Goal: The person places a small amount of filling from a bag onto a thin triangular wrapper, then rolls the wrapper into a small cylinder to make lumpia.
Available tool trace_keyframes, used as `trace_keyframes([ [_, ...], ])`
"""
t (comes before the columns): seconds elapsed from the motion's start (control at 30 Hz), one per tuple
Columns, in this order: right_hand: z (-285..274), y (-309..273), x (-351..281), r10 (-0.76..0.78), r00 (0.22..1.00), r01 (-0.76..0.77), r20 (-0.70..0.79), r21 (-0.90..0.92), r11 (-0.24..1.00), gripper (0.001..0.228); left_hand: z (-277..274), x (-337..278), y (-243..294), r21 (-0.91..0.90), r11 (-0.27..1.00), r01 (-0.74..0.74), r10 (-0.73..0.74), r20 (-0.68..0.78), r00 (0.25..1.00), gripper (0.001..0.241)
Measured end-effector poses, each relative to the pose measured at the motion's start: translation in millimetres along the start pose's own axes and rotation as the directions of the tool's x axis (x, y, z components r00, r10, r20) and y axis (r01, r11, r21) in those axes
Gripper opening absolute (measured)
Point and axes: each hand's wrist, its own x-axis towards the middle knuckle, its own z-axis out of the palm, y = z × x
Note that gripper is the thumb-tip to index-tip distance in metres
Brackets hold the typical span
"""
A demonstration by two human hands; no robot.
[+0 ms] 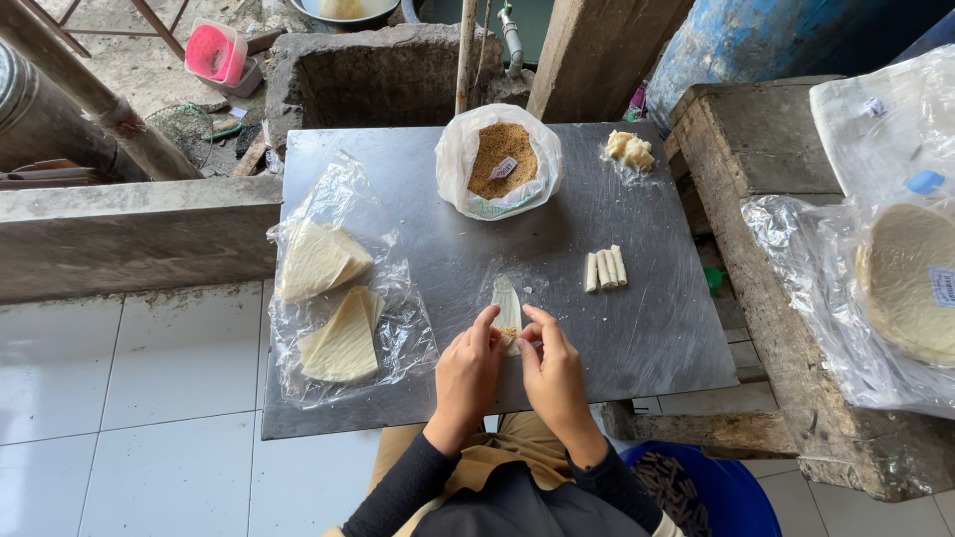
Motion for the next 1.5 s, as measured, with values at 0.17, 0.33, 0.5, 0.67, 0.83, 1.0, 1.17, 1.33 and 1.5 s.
trace_keyframes([
  [0.17,6,-1,1,-0.119,0.993,0.119,0.009,-0.007,0.993,0.041,-2,1,-2,-0.034,0.999,-0.015,0.015,0.005,1.0,0.045],
  [0.33,9,1,4,-0.078,0.997,0.078,0.017,-0.001,0.997,0.044,-6,1,-4,-0.02,0.997,-0.071,0.072,0.038,0.997,0.045],
  [0.5,9,7,6,0.011,0.996,-0.01,0.089,-0.005,1.0,0.045,-31,3,-10,-0.225,0.969,-0.107,0.147,0.17,0.974,0.054],
  [0.67,3,15,9,-0.142,0.982,0.145,0.124,-0.015,0.989,0.048,-35,12,-14,-0.138,0.947,-0.289,0.314,0.224,0.923,0.047],
  [0.83,-18,3,14,-0.111,0.956,0.1,0.271,0.052,0.994,0.059,-27,12,-15,-0.029,0.922,-0.387,0.385,0.176,0.906,0.036],
  [1.0,-25,2,17,-0.161,0.939,0.134,0.304,0.105,0.985,0.066,-17,11,-15,-0.011,0.961,-0.277,0.276,0.147,0.95,0.038],
  [1.17,-15,10,19,-0.203,0.954,0.202,0.222,0.027,0.979,0.05,-25,15,-12,-0.095,0.962,-0.255,0.268,0.178,0.947,0.056],
  [1.33,-20,14,44,-0.101,0.914,0.08,0.393,0.069,0.994,0.051,-18,29,-13,-0.057,0.988,-0.144,0.154,0.236,0.96,0.047],
  [1.5,-16,24,83,0.019,0.821,-0.028,0.571,0.008,1.0,0.053,-21,55,-12,-0.15,0.962,0.23,-0.166,0.349,0.922,0.06],
])
